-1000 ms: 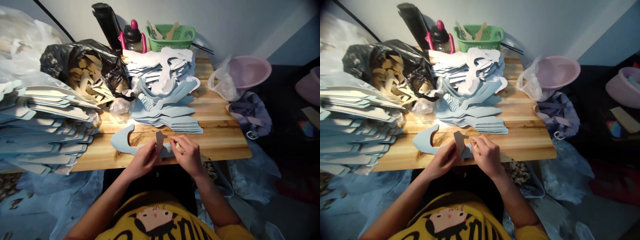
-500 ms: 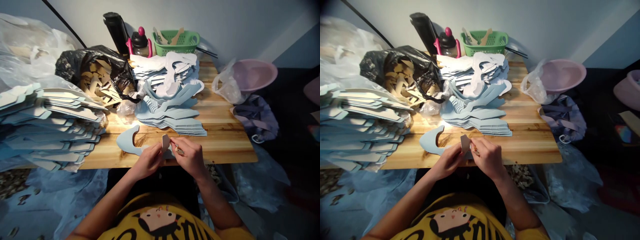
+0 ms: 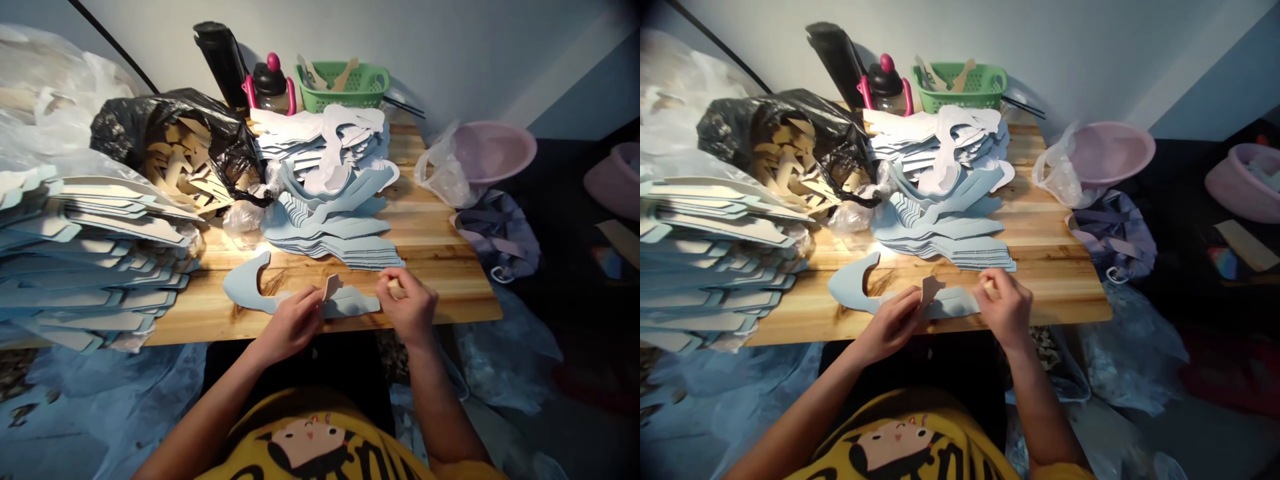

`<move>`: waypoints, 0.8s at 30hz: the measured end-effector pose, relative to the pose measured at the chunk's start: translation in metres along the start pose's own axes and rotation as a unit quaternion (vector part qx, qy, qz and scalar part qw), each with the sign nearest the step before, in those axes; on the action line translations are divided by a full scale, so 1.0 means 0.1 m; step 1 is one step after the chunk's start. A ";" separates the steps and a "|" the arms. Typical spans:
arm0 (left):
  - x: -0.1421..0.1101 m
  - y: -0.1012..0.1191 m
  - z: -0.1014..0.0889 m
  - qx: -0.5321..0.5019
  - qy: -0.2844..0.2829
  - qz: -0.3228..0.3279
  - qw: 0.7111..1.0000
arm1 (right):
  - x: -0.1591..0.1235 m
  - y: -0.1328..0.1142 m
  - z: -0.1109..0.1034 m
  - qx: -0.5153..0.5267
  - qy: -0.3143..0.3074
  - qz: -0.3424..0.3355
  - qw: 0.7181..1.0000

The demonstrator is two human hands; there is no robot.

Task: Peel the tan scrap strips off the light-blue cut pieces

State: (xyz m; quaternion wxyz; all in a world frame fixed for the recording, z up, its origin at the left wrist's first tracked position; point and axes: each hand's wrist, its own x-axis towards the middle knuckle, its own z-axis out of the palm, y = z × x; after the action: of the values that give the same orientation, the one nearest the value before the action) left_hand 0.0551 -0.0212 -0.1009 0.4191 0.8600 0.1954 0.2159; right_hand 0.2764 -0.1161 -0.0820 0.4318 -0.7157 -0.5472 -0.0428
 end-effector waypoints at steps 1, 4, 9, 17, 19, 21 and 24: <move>0.00 0.00 0.01 0.010 0.001 0.000 1.000 | -0.04 0.06 -0.12 0.022 -0.013 0.033 0.999; -0.02 -0.01 0.05 0.060 0.011 0.000 0.998 | -0.20 0.15 -0.41 0.083 -0.103 0.091 0.987; -0.02 -0.04 0.12 0.118 0.045 0.026 0.992 | -0.32 0.08 -0.37 0.152 -0.170 0.145 0.963; -0.03 -0.09 0.14 0.135 0.049 0.083 0.986 | -0.31 0.03 -0.03 0.134 -0.142 0.185 0.963; -0.03 -0.10 0.14 0.137 0.047 0.086 0.986 | -0.33 0.04 -0.01 0.097 -0.145 0.162 0.971; -0.03 -0.11 0.14 0.139 0.040 0.087 0.986 | -0.34 0.03 0.01 0.078 -0.144 0.133 0.977; -0.02 -0.11 0.13 0.136 0.031 0.085 0.987 | -0.34 0.01 0.02 0.061 -0.143 0.089 0.984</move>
State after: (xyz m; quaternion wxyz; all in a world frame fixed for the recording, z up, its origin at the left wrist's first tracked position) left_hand 0.0586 -0.0248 -0.1173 0.2717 0.9153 0.1622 0.2490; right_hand 0.2632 -0.1405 -0.1021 0.3940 -0.7326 -0.5391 0.1317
